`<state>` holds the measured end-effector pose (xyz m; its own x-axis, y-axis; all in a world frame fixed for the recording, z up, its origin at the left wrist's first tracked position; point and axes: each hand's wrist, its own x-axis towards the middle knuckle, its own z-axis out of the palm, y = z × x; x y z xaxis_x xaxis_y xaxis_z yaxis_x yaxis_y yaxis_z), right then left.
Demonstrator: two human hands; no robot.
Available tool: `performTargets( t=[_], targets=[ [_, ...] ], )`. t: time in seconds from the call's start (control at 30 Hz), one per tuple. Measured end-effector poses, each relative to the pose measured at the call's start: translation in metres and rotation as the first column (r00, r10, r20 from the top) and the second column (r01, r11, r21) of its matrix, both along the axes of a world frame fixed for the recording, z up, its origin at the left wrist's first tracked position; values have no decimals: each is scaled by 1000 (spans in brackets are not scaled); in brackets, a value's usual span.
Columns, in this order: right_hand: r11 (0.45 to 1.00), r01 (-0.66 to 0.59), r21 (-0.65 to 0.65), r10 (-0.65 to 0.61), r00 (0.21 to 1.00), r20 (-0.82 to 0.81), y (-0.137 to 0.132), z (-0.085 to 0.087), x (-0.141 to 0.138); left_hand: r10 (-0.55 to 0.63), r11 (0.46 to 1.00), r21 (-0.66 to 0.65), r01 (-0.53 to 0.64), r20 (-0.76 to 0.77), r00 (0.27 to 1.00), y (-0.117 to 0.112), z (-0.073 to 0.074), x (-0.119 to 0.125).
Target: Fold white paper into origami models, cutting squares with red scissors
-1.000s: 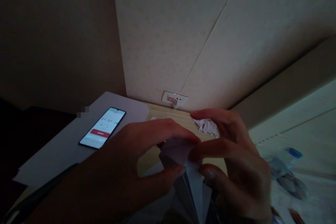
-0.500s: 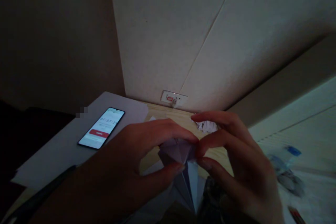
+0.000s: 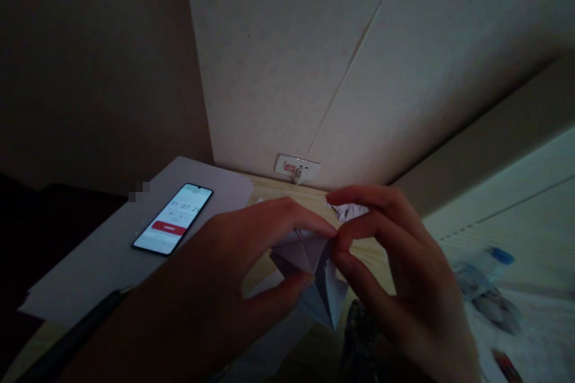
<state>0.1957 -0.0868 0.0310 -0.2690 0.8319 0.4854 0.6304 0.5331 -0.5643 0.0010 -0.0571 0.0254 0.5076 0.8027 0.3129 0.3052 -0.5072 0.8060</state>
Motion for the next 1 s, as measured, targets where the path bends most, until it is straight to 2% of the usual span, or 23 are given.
performTargets(
  t=[0.23,0.33,0.4,0.47,0.5,0.53,0.57,0.73,0.83,1.0],
  targets=[
    [993,86,77,-82,995,-50,-3,-2,-12,50,998,29,-51,21,999,-2,0,4],
    [993,78,88,-70,993,-96,-2,-2,-14,102,984,145,-106,39,994,-1,-3,5],
    [995,57,88,-46,990,-131,0,-3,-13,148,948,267,-171,104,983,-2,-7,7],
    [997,30,75,-17,984,-177,1,-4,-11,149,936,304,-180,121,981,-3,-8,7],
    [998,19,61,-6,979,-202,2,-4,-10,147,957,240,-160,68,987,-3,-8,8],
    [999,9,44,1,975,-223,2,-4,-10,132,948,276,-158,108,985,-4,-7,8],
    [1000,-1,26,7,970,-241,2,-4,-9,138,972,189,-140,21,990,-4,-6,7],
    [998,-45,-49,26,943,-331,3,-7,-10,82,992,86,-87,57,995,-4,0,6],
    [994,-86,-75,49,918,-393,4,-9,-9,93,994,44,-96,67,993,-3,1,7],
    [981,-135,-136,76,926,-370,6,-9,-2,81,997,1,-81,70,994,-6,2,8]
  ],
)
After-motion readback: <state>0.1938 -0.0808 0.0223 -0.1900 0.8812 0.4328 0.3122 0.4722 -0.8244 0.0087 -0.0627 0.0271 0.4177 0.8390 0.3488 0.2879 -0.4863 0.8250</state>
